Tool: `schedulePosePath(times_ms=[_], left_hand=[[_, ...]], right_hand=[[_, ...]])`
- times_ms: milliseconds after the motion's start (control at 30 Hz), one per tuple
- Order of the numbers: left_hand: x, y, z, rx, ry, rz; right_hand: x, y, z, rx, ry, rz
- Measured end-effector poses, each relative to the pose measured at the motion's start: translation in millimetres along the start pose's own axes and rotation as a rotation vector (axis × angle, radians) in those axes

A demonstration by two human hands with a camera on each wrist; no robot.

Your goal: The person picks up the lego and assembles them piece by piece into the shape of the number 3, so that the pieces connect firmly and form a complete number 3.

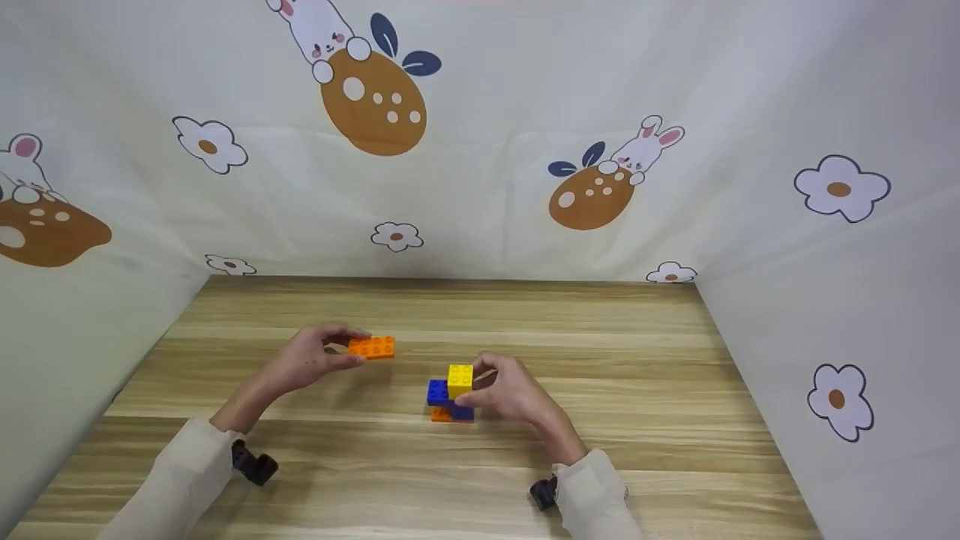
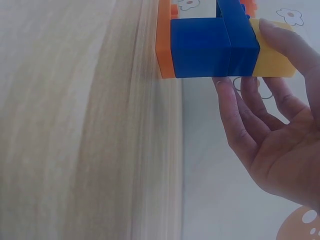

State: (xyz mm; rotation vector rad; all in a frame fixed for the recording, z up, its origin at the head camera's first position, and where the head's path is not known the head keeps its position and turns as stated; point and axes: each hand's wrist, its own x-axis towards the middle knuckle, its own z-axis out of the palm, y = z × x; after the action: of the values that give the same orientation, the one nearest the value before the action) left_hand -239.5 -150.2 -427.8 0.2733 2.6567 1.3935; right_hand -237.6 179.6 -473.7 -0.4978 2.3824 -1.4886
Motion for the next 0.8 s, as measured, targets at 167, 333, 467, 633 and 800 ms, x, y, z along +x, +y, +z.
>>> schedulePosePath(times_ms=[167,333,467,633,800], left_hand=[[-2.6,14.1,9.9,-0.031,-0.024,0.033],[-4.5,23.9,18.8,-0.071,-0.063,0.062],[-6.7,31.8,26.0,-0.099,-0.102,0.065],[-7.6,40.4,37.6,-0.149,-0.15,0.068],[-5.0,48.2,48.3,-0.175,-0.194,0.07]], right_hand=[[0.7,0,0,0.005,0.002,0.005],[0.9,0,0,0.008,0.003,0.005],[0.7,0,0,0.005,0.001,0.005],[0.5,0,1,0.009,-0.007,0.01],[0.4,0,-1,0.006,-0.019,-0.003]])
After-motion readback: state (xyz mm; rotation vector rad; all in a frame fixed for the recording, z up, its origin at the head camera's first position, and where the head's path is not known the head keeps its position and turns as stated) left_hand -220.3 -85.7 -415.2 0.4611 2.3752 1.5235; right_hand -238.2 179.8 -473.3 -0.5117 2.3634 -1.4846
